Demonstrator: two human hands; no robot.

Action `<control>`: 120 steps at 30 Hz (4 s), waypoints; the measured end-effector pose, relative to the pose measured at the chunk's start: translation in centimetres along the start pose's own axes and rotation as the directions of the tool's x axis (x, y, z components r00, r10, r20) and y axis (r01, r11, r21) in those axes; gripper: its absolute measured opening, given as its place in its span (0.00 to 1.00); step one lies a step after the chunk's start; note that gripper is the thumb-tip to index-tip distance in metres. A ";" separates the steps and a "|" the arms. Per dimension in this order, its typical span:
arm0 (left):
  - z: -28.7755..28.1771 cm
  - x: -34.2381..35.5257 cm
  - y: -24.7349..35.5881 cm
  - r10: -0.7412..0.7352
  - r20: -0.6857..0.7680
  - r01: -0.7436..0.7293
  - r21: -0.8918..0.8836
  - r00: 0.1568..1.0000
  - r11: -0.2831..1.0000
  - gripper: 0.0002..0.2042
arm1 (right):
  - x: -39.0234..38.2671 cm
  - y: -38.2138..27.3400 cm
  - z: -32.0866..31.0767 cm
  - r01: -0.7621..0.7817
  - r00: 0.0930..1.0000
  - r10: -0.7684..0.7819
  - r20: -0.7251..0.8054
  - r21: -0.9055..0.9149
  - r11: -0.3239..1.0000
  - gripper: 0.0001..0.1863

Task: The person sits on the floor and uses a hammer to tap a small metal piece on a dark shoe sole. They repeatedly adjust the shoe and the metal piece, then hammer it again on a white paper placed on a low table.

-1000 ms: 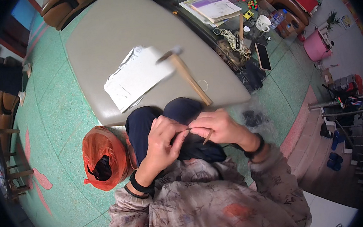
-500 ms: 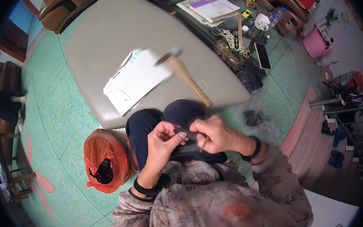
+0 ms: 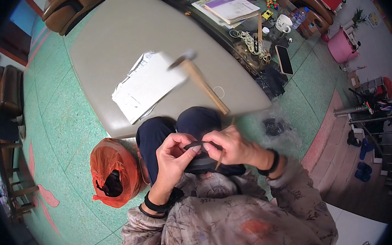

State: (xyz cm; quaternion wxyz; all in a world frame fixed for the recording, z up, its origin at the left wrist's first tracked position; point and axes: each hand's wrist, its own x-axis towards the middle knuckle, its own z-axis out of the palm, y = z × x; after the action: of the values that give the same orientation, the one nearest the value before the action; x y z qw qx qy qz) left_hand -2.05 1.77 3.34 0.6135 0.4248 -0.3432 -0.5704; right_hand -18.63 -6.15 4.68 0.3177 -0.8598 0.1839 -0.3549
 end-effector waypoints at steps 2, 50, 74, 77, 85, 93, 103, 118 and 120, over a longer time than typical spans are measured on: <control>0.0 0.0 0.1 -0.001 -0.003 0.001 0.007 1.000 1.000 0.08 | 0.1 -0.1 0.1 0.006 1.000 -0.006 -0.011 -0.008 1.000 0.08; -4.1 1.8 0.7 -0.506 0.286 0.381 0.396 0.814 0.836 0.05 | -0.9 4.0 -1.2 -0.655 0.740 0.497 0.453 0.317 0.686 0.10; -0.6 0.4 -1.8 0.133 0.118 -0.175 0.777 0.984 0.605 0.17 | 0.2 2.8 0.4 -0.753 0.580 0.677 0.454 0.614 0.234 0.11; 0.1 0.5 -1.7 0.050 -0.016 -0.035 0.519 0.999 0.854 0.17 | -0.1 3.2 -0.2 -0.622 0.641 0.550 0.536 0.782 -0.037 0.11; -2.2 1.6 -1.4 -0.314 0.380 0.471 -0.455 0.870 0.755 0.09 | 0.4 2.6 -0.9 -0.634 0.747 0.601 0.283 0.573 0.519 0.05; -0.7 1.5 -1.0 -0.402 0.085 0.376 -0.566 0.912 0.734 0.03 | 0.3 0.2 0.1 -0.401 0.912 0.384 0.143 0.120 0.908 0.02; -0.7 1.7 -1.6 -0.169 -0.254 0.192 0.068 0.952 0.979 0.08 | 0.5 2.2 0.5 -0.304 0.947 0.292 0.134 0.081 0.949 0.15; -1.9 1.4 -1.4 -0.236 0.055 0.223 0.174 0.970 0.959 0.06 | -0.6 2.6 1.0 -0.671 0.736 0.611 0.291 0.429 0.605 0.06; -1.0 1.2 -1.6 -0.162 -0.049 0.168 0.160 0.986 0.973 0.07 | -1.5 3.5 1.7 -0.684 0.721 0.656 0.220 0.375 0.626 0.07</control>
State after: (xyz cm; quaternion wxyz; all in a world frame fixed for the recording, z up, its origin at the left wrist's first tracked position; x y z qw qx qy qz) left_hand -1.63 0.70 1.42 0.5333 0.5107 -0.3412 -0.5816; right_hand -18.77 -7.18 0.65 0.6141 -0.6470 0.3971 -0.2156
